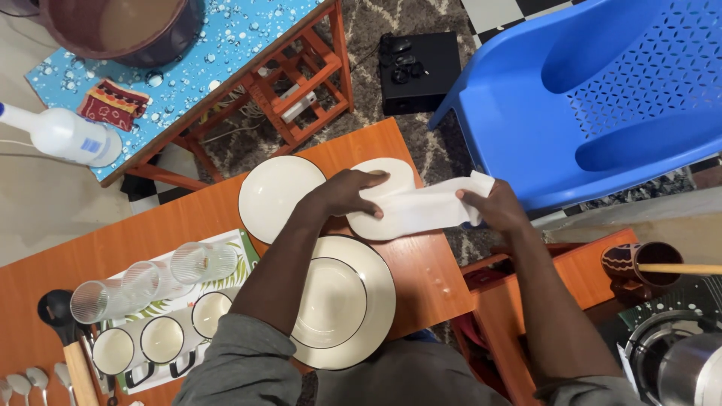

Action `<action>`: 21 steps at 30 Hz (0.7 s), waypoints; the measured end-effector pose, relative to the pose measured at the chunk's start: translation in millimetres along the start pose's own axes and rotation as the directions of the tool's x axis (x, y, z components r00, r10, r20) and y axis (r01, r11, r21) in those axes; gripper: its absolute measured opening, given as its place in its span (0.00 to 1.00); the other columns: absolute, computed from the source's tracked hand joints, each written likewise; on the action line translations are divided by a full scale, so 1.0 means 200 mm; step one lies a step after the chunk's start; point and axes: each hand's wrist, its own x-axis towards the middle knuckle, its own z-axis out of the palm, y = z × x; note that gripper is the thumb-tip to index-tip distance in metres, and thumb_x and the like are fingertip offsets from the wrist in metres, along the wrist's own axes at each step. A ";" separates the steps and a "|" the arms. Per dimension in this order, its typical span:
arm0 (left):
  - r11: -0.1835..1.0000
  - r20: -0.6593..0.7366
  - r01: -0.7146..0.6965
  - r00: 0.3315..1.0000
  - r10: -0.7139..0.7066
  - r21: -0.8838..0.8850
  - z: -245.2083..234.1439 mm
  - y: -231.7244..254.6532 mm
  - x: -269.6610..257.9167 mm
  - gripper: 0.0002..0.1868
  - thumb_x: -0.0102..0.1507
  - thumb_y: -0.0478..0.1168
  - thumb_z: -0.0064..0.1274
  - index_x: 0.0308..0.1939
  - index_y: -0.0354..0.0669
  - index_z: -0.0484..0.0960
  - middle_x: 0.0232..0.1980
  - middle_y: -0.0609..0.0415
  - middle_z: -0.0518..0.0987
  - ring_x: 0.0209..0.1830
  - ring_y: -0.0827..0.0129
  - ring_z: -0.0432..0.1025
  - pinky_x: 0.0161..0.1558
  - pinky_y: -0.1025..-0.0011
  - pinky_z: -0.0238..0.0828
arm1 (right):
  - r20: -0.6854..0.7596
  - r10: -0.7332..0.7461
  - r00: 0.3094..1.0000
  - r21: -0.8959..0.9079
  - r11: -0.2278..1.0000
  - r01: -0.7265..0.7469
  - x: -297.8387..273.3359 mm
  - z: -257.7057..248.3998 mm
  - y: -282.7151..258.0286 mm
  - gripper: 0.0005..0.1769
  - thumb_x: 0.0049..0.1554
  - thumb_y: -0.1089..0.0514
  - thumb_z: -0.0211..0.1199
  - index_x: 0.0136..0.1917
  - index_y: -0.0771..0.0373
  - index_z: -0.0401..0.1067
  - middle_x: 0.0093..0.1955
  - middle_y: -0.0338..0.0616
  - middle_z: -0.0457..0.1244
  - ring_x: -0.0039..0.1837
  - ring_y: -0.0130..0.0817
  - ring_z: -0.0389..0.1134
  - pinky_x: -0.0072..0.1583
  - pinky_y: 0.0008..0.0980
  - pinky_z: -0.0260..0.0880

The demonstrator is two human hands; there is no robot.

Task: Organizing silverware and folding paper napkins to wrap them.

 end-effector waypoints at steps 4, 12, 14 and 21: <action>0.990 -0.029 0.125 0.991 -0.127 -0.073 -0.03 0.09 0.00 0.46 0.47 0.51 0.72 0.70 0.53 0.74 0.72 0.55 0.73 0.72 0.60 0.69 0.70 0.63 0.63 | 0.059 -0.213 0.975 0.023 0.977 0.212 0.10 -0.06 0.07 0.17 0.58 0.53 0.69 0.50 0.71 0.78 0.38 0.47 0.70 0.37 0.31 0.69 0.38 0.35 0.68; 0.980 -0.054 0.129 0.989 -0.139 -0.152 0.00 -0.04 0.05 0.41 0.53 0.55 0.67 0.70 0.56 0.75 0.63 0.49 0.82 0.60 0.62 0.78 0.60 0.65 0.70 | -0.049 -0.192 0.980 0.008 0.981 0.193 0.10 -0.01 0.09 0.19 0.58 0.51 0.71 0.50 0.71 0.76 0.35 0.46 0.69 0.34 0.32 0.70 0.34 0.33 0.68; 0.972 -0.070 0.157 0.983 -0.171 -0.178 -0.01 -0.03 0.03 0.41 0.54 0.56 0.67 0.71 0.55 0.75 0.62 0.49 0.82 0.58 0.62 0.79 0.59 0.65 0.70 | -0.047 -0.197 0.979 0.028 0.980 0.199 0.09 0.00 0.13 0.18 0.59 0.51 0.70 0.50 0.71 0.76 0.36 0.47 0.68 0.34 0.33 0.69 0.34 0.34 0.67; 0.988 -0.241 0.121 0.960 -0.142 -0.098 -0.03 0.06 0.00 0.44 0.52 0.53 0.70 0.69 0.46 0.74 0.65 0.45 0.78 0.61 0.57 0.76 0.62 0.61 0.69 | -0.190 0.085 0.978 0.151 0.987 -0.057 -0.10 0.00 0.19 0.20 0.64 0.50 0.64 0.57 0.71 0.75 0.50 0.54 0.70 0.45 0.34 0.71 0.44 0.31 0.71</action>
